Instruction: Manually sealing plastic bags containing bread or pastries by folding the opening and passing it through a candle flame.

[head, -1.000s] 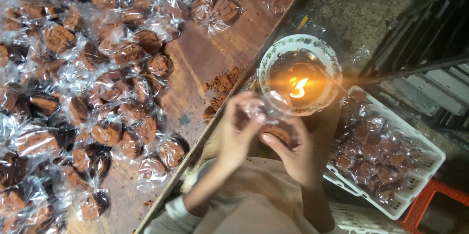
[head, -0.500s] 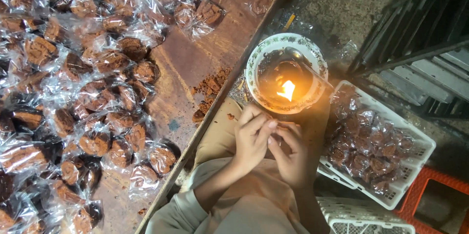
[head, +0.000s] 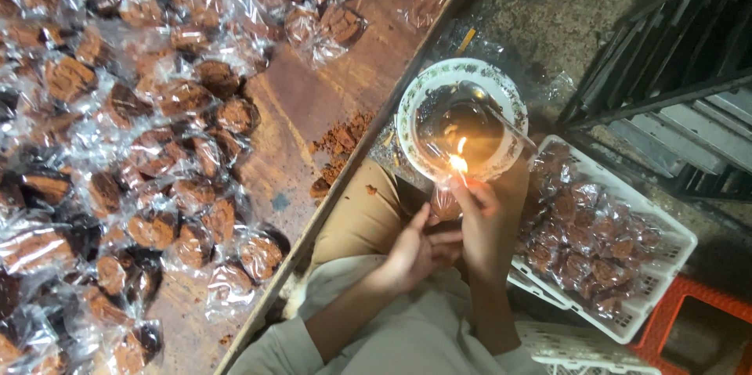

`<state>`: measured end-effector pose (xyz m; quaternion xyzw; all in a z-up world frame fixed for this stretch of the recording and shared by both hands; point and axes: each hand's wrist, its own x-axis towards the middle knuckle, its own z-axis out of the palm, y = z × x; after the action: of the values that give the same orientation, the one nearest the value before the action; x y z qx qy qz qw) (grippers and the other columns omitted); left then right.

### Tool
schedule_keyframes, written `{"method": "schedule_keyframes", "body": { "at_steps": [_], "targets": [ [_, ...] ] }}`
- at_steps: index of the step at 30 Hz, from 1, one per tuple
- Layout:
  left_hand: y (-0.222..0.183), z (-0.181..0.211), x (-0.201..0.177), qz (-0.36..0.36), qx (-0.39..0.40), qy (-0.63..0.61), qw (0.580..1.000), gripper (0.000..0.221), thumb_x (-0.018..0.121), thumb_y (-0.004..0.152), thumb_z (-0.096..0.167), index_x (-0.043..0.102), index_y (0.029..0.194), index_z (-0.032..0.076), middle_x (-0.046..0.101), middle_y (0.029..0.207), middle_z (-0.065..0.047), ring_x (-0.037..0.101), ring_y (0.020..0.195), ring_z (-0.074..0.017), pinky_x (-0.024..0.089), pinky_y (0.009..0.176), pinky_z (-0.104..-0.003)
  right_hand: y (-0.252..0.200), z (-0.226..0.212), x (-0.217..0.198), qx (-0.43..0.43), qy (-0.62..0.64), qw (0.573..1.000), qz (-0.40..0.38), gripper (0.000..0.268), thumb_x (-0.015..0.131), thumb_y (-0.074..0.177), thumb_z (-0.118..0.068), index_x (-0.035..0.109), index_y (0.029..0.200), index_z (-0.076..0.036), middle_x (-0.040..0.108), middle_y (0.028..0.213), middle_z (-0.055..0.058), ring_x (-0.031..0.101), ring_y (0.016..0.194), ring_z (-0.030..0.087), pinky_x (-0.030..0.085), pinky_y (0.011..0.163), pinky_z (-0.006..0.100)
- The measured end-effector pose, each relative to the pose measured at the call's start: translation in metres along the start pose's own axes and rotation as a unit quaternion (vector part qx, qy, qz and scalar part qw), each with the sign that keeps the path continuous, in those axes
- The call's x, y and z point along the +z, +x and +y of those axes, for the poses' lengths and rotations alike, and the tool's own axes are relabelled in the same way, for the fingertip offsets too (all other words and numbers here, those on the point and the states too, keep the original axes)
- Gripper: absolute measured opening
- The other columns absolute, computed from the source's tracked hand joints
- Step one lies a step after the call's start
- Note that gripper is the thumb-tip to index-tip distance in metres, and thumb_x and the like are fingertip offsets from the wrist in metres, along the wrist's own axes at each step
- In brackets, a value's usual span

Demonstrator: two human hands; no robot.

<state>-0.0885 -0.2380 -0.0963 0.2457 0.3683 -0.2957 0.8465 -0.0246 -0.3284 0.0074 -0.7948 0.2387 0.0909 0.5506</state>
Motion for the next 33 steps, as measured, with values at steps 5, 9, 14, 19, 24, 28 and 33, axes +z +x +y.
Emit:
{"method": "schedule_keyframes", "body": {
  "at_steps": [5, 9, 14, 19, 24, 28, 33],
  "targets": [
    [-0.010, 0.011, 0.031, -0.014, 0.200, -0.038, 0.979, 0.026, 0.053, 0.106, 0.032, 0.050, 0.124, 0.013, 0.068, 0.112, -0.010, 0.068, 0.095, -0.0192, 0.053, 0.074, -0.027, 0.003, 0.045, -0.004, -0.152, 0.110, 0.982, -0.017, 0.041, 0.082, 0.088, -0.011, 0.051, 0.062, -0.005, 0.064, 0.107, 0.008, 0.056, 0.098, 0.015, 0.039, 0.095, 0.028],
    [-0.033, 0.015, 0.047, -0.001, 0.426, 0.206, 0.881, 0.027, 0.070, 0.098, 0.015, 0.062, 0.123, 0.007, 0.066, 0.097, -0.004, 0.060, 0.095, -0.0119, 0.050, 0.084, -0.029, 0.008, 0.053, -0.015, -0.042, 0.099, 0.994, -0.018, 0.052, 0.070, 0.103, -0.039, 0.063, 0.063, -0.007, 0.065, 0.061, 0.010, 0.060, 0.068, 0.017, 0.045, 0.078, 0.030],
    [-0.080, 0.053, 0.043, 0.039, 0.474, 0.482, 0.736, 0.031, 0.067, 0.096, 0.030, 0.063, 0.124, 0.017, 0.064, 0.129, -0.006, 0.060, 0.122, -0.0273, 0.046, 0.105, -0.040, 0.026, 0.108, -0.051, -0.001, 0.243, 0.963, -0.115, 0.021, 0.071, 0.093, -0.015, 0.059, 0.107, -0.006, 0.068, 0.098, 0.006, 0.064, 0.084, 0.013, 0.057, 0.075, 0.030],
    [-0.124, 0.144, 0.001, 0.253, 0.613, 0.547, 0.511, 0.028, 0.065, 0.082, 0.004, 0.065, 0.110, 0.000, 0.066, 0.094, -0.014, 0.059, 0.082, -0.0286, 0.046, 0.076, -0.041, 0.058, 0.145, -0.124, 0.008, 0.609, 0.791, -0.057, 0.021, 0.059, 0.111, -0.017, 0.070, 0.119, 0.000, 0.074, 0.110, 0.010, 0.070, 0.105, 0.018, 0.060, 0.092, 0.029],
    [-0.094, 0.216, -0.122, 0.650, 0.467, 0.572, 0.179, 0.056, 0.060, 0.064, -0.008, 0.058, 0.120, -0.001, 0.054, 0.109, -0.021, 0.045, 0.088, -0.0253, 0.039, 0.071, -0.030, 0.036, 0.101, -0.141, 0.096, 0.637, 0.759, 0.099, 0.043, 0.078, 0.089, -0.010, 0.062, 0.127, 0.004, 0.068, 0.115, 0.018, 0.069, 0.092, 0.021, 0.062, 0.074, 0.028],
    [-0.093, 0.227, -0.130, 0.692, 0.453, 0.519, 0.216, 0.045, 0.060, 0.073, -0.012, 0.053, 0.116, -0.002, 0.048, 0.108, -0.019, 0.049, 0.083, -0.0222, 0.045, 0.067, -0.029, 0.034, 0.087, -0.119, 0.128, 0.636, 0.753, 0.113, 0.031, 0.073, 0.090, -0.007, 0.065, 0.118, 0.004, 0.066, 0.114, 0.017, 0.067, 0.090, 0.021, 0.062, 0.072, 0.029],
    [-0.085, 0.241, -0.152, 0.680, 0.350, 0.585, 0.269, 0.056, 0.059, 0.074, 0.008, 0.057, 0.126, -0.010, 0.073, 0.102, -0.020, 0.070, 0.085, -0.0311, 0.046, 0.094, -0.041, 0.049, 0.102, -0.093, 0.147, 0.459, 0.876, 0.008, 0.018, 0.064, 0.104, -0.029, 0.067, 0.116, -0.016, 0.069, 0.109, -0.002, 0.062, 0.091, 0.011, 0.050, 0.078, 0.029]
  ]
}}
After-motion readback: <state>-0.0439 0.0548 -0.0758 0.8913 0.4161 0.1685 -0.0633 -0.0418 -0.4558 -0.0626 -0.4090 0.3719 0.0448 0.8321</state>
